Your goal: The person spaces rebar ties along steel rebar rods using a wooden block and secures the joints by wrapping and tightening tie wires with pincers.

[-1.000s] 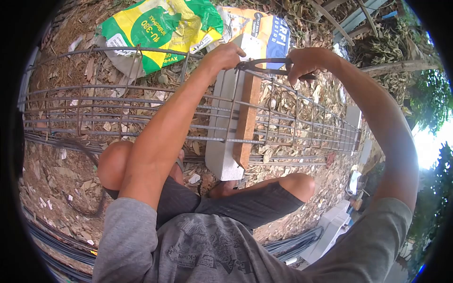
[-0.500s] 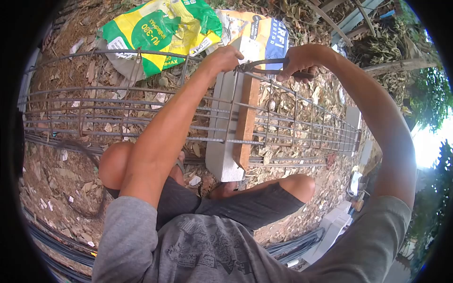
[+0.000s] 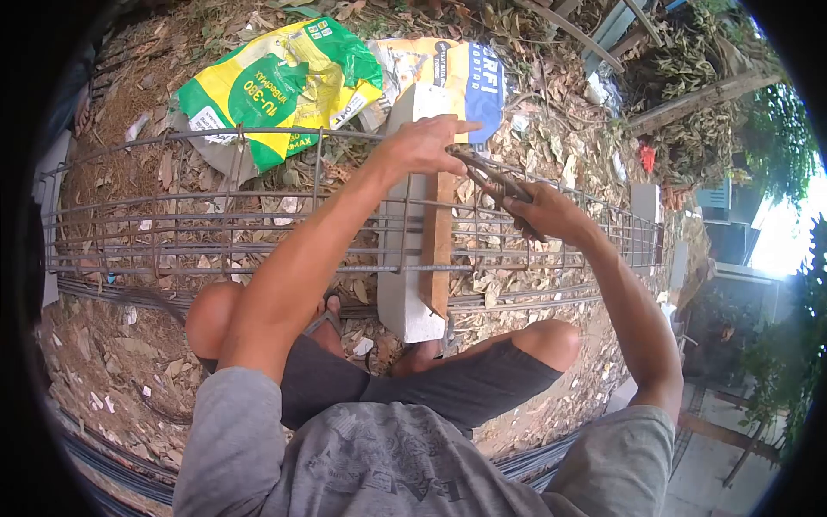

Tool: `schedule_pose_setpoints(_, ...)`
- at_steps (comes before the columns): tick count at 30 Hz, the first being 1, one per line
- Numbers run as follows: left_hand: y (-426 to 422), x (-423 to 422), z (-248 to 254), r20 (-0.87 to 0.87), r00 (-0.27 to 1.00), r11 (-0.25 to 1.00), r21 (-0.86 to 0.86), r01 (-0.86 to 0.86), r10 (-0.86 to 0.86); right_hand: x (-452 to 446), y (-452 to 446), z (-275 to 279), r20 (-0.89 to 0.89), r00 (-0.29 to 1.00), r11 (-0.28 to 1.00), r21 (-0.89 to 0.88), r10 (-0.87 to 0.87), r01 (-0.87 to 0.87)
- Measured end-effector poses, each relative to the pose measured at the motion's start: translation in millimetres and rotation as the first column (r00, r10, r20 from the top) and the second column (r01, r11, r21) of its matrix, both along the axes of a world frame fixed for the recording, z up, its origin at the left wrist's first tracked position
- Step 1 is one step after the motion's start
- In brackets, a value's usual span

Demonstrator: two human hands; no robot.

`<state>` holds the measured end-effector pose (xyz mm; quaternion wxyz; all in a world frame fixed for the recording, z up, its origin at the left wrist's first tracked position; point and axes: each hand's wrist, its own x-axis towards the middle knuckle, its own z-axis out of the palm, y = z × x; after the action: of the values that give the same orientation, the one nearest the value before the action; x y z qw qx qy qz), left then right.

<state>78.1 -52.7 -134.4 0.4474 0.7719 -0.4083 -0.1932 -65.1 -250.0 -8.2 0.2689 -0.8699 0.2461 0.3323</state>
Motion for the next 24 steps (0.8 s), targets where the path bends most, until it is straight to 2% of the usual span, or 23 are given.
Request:
schedule_pose_setpoints(2,-25.0,-42.1,10.2,0.262,0.961,0.942,-0.292,0.169,-0.091,-39.6,0.5,-10.9,0.054,0.998,0.998,0.053,-0.044,0.041)
schedule_pose_setpoints(3,-31.4,-54.0,14.5,0.165,0.963,0.949,-0.197,0.246,-0.215,-58.2,2.3,-9.2,0.061,0.998,1.0,0.018,-0.005,0.003)
schedule_pose_setpoints(5,-38.4,-78.2,33.8,-0.059,0.906,0.908,-0.022,0.419,-0.419,-95.7,5.0,-6.5,0.071,0.995,0.991,0.123,-0.063,0.054)
schedule_pose_setpoints(8,-44.2,-105.7,35.3,-0.03,0.874,0.874,-0.051,0.483,-0.484,-151.5,11.2,-13.9,0.105,0.982,0.963,0.236,-0.155,0.126)
schedule_pose_setpoints(9,-46.3,-116.1,32.2,0.044,0.9,0.884,-0.171,0.434,-0.433,-165.7,19.2,-11.5,0.151,0.979,0.965,0.243,-0.134,0.095)
schedule_pose_setpoints(10,-47.3,-119.0,37.7,-0.062,0.93,0.917,-0.201,0.343,-0.361,-176.7,24.4,-10.5,0.14,0.989,0.973,0.229,-0.054,0.021)
schedule_pose_setpoints(12,-48.8,-123.2,45.3,-0.278,0.937,0.963,-0.222,0.152,-0.212,-207.0,39.5,-31.1,0.307,0.951,0.957,0.282,-0.022,-0.069)
schedule_pose_setpoints(13,-49.7,-122.0,41.1,-0.496,0.857,0.953,-0.303,-0.02,-0.14,-223.8,41.4,-52.5,0.273,0.938,0.872,0.487,-0.213,0.056)
schedule_pose_setpoints(14,-48.5,-120.1,35.6,-0.693,0.716,0.92,-0.328,-0.216,-0.079,-238.6,44.6,-77.4,0.198,0.904,0.725,0.671,-0.378,0.156)
schedule_pose_setpoints(17,-32.9,-122.4,45.4,-0.795,0.602,0.813,-0.299,-0.499,0.077,-257.4,70.9,-113.1,0.195,0.761,0.49,0.853,-0.619,0.18)
schedule_pose_setpoints(18,-29.5,-129.4,49.6,-0.767,0.631,0.775,-0.325,-0.542,0.12,-259.6,80.2,-121.2,0.168,0.703,0.401,0.898,-0.691,0.18)
schedule_pose_setpoints(19,-24.4,-140.2,59.7,-0.739,0.654,0.734,-0.351,-0.581,0.164,-259.2,89.3,-123.3,0.251,0.679,0.468,0.87,-0.69,0.153)
schedule_pose_setpoints(20,-22.5,-148.1,68.4,-0.709,0.675,0.686,-0.388,-0.616,0.205,-256.3,98.6,-138.4,0.587,0.617,0.793,0.6,-0.524,0.103)
schedule_pose_setpoints(21,-20.9,-151.8,72.7,-0.619,0.731,0.654,-0.43,-0.622,0.288,-254.5,103.5,-151.1,0.632,0.612,0.836,0.54,-0.476,0.093)
schedule_pose_setpoints(24,-20.5,-183.1,104.3,-0.501,0.767,0.487,-0.592,-0.642,0.401,-254.2,112.4,-142.9,0.649,0.597,0.85,0.514,-0.472,0.113)
